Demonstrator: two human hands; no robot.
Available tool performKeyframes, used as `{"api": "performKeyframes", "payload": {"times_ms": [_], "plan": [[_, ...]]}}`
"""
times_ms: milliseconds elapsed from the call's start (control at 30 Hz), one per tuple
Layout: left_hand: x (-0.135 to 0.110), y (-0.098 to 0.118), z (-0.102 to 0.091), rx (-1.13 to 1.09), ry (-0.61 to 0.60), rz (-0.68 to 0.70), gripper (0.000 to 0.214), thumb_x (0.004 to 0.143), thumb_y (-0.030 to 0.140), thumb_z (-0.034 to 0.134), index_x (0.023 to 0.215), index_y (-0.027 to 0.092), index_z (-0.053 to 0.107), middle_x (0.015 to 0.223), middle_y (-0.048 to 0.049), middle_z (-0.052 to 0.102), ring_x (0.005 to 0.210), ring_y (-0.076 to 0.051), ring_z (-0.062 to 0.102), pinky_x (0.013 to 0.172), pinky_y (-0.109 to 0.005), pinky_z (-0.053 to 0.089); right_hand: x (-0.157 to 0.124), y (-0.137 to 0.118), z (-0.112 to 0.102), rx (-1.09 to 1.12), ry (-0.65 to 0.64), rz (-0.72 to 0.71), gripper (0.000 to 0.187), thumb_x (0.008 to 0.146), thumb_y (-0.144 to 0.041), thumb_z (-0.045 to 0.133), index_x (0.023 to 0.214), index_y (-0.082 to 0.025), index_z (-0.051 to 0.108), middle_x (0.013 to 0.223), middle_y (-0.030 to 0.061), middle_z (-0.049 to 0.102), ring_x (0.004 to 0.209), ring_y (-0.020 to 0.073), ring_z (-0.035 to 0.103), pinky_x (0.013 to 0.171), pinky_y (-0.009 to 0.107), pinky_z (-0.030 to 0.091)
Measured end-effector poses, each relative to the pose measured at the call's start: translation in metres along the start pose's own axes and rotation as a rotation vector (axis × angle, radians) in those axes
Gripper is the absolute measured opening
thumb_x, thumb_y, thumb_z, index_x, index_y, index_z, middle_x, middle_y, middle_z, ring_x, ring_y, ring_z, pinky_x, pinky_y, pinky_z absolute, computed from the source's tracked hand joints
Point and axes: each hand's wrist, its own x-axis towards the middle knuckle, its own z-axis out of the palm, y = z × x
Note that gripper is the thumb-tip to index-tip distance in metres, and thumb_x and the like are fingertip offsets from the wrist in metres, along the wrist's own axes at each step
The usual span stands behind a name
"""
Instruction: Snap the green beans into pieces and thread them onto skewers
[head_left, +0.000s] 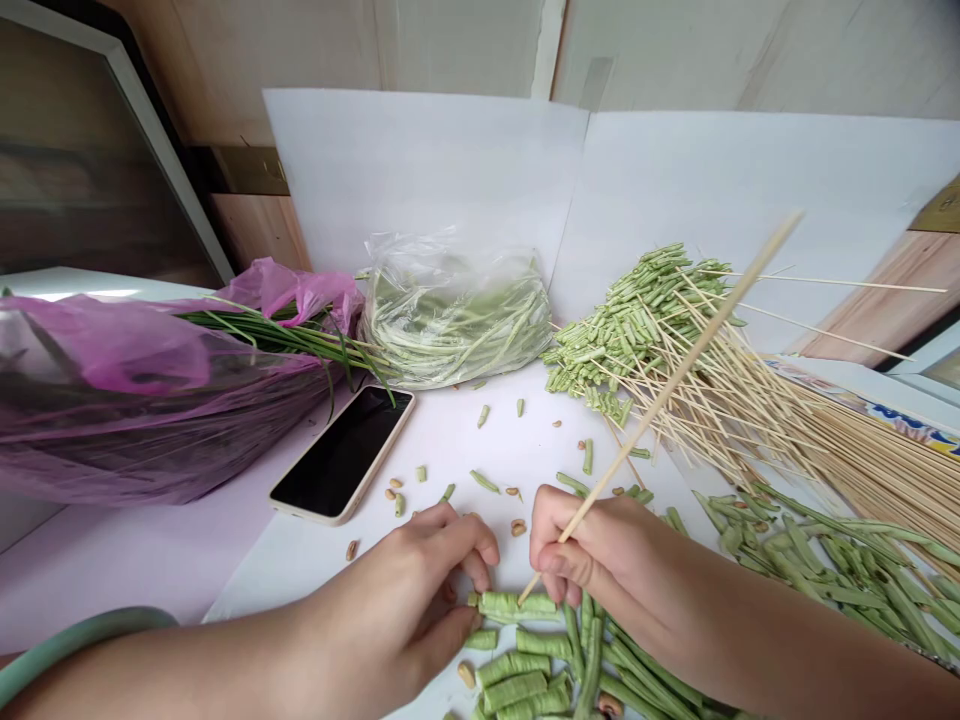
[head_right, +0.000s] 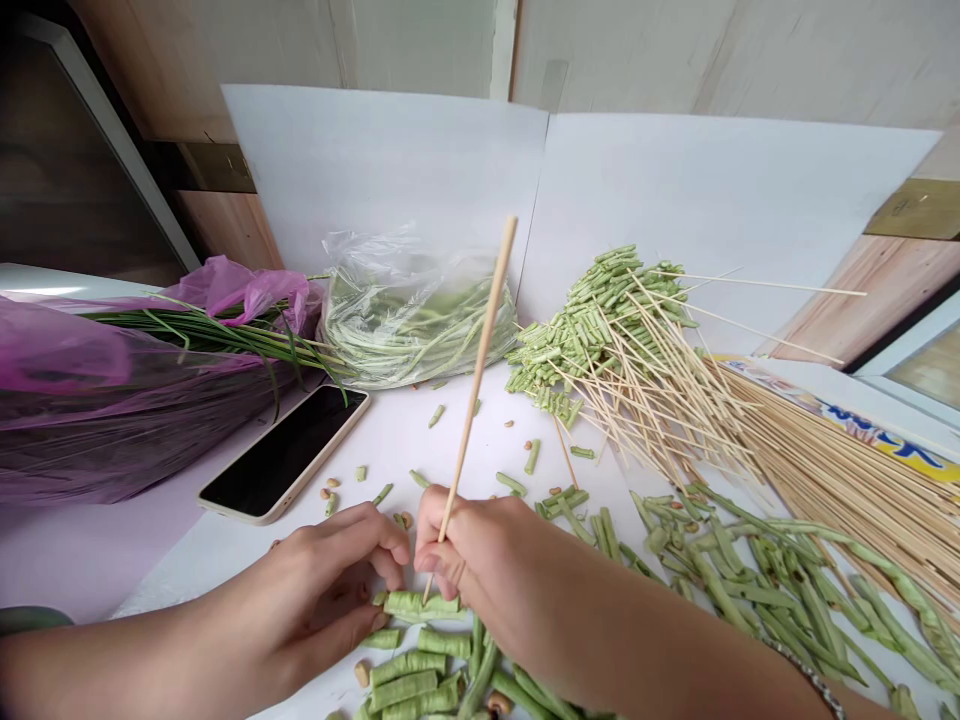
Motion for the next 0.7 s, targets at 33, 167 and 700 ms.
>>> {"api": "performKeyframes", "payload": {"times_ms": [33, 167, 700], "plan": [[0.000, 0.000, 0.000, 0.004, 0.006, 0.003, 0.029, 0.075, 0.004, 0.049, 0.097, 0.022, 0.050, 0.100, -0.0020, 0.053, 0.073, -0.011, 0.055, 0.063, -0.020, 0.045, 0.000, 0.001, -0.001, 0.042, 0.004, 0.020, 0.021, 0.097, -0.019, 0.034, 0.080, -0.021, 0.045, 0.072, -0.0014, 0.054, 0.066, 0.0118, 0.053, 0.062, 0.022, 0.043], [-0.003, 0.000, 0.001, 0.038, 0.040, 0.005, 0.029, 0.076, 0.006, 0.048, 0.100, 0.023, 0.048, 0.095, -0.0004, 0.052, 0.065, -0.010, 0.050, 0.057, -0.021, 0.041, 0.001, 0.005, -0.009, 0.202, 0.092, 0.082, 0.029, 0.102, -0.030, 0.029, 0.080, -0.022, 0.046, 0.072, -0.0027, 0.054, 0.067, 0.0106, 0.053, 0.066, 0.023, 0.043], [0.007, 0.003, -0.033, 0.443, -0.181, 0.365, 0.045, 0.053, 0.002, 0.058, 0.084, 0.023, 0.035, 0.078, 0.0028, 0.053, 0.068, -0.016, 0.049, 0.060, -0.026, 0.038, -0.010, -0.004, -0.016, 0.181, 0.317, -0.056, 0.034, 0.100, -0.036, 0.037, 0.074, -0.023, 0.054, 0.065, -0.0028, 0.056, 0.058, 0.0104, 0.053, 0.055, 0.022, 0.043]]}}
